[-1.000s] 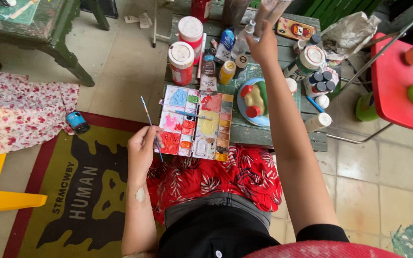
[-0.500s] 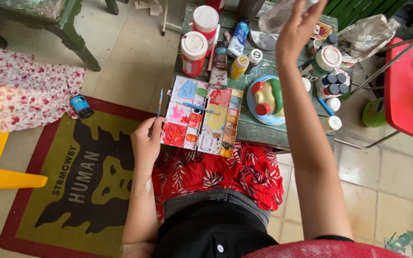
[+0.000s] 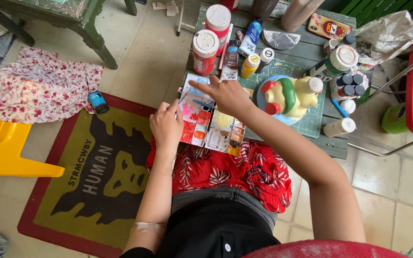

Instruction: The person sits on the floor with a paint palette and paints a ceramic duck figurine using a brush, dipping into paint wells and applying color to the duck's body, face and details, steadying or turning the figurine with the other hand.

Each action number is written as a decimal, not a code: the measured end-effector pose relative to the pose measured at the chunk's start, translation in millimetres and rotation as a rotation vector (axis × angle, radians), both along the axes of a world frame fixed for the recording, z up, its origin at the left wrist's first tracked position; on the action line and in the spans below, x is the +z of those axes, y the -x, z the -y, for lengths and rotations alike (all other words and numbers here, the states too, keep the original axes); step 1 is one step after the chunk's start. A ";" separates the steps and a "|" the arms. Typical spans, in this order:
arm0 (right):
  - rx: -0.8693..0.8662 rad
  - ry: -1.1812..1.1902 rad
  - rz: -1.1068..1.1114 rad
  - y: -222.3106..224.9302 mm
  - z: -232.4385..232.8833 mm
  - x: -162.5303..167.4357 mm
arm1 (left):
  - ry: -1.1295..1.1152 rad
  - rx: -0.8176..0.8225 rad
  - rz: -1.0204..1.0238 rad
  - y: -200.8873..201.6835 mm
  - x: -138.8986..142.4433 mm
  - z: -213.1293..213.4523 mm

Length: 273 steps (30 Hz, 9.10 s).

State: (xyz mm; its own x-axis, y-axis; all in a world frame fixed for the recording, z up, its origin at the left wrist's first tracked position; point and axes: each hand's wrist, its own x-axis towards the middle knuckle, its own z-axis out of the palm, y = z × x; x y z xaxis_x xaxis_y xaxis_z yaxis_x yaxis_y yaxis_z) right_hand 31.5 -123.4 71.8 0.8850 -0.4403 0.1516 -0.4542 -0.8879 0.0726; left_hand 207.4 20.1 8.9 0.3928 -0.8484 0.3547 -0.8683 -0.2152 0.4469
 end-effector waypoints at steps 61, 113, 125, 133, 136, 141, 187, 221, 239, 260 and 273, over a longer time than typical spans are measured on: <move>-0.214 -0.503 1.398 92.5 69.9 64.1 | 0.078 -0.033 -0.010 1.7 18.4 -0.3; -0.449 -0.642 0.795 -12.2 -21.7 -65.1 | 0.216 -0.028 0.098 17.4 78.8 -12.7; -0.403 -0.625 0.757 -2.6 -17.5 -50.9 | 0.194 0.028 0.000 -8.1 45.9 -27.2; -0.484 -0.630 0.783 1.4 -19.1 -52.4 | 0.134 -0.015 -0.028 1.0 32.4 -23.7; -0.446 -0.617 0.752 0.6 -20.2 -52.6 | 0.131 -0.019 -0.038 3.7 29.3 -22.4; -0.486 -0.688 0.723 -6.6 -24.7 -50.6 | 0.115 -0.038 0.025 5.4 25.3 -20.1; -0.313 -0.920 1.418 76.3 -58.4 -59.1 | 0.015 -0.513 -0.017 113.2 19.3 -15.2; -0.772 -0.621 1.619 228.1 -128.3 -114.2 | -0.069 -0.548 0.305 222.0 -18.7 0.9; -0.915 -0.394 1.441 225.3 -124.0 -98.0 | -0.089 -0.541 0.291 219.8 -21.9 -1.4; -0.855 -0.398 1.338 212.9 -123.1 -79.4 | -0.113 -0.544 0.312 219.7 -20.9 -4.3; -0.818 -0.456 1.379 207.7 -125.6 -87.6 | -0.123 -0.545 0.285 219.7 -20.0 -4.8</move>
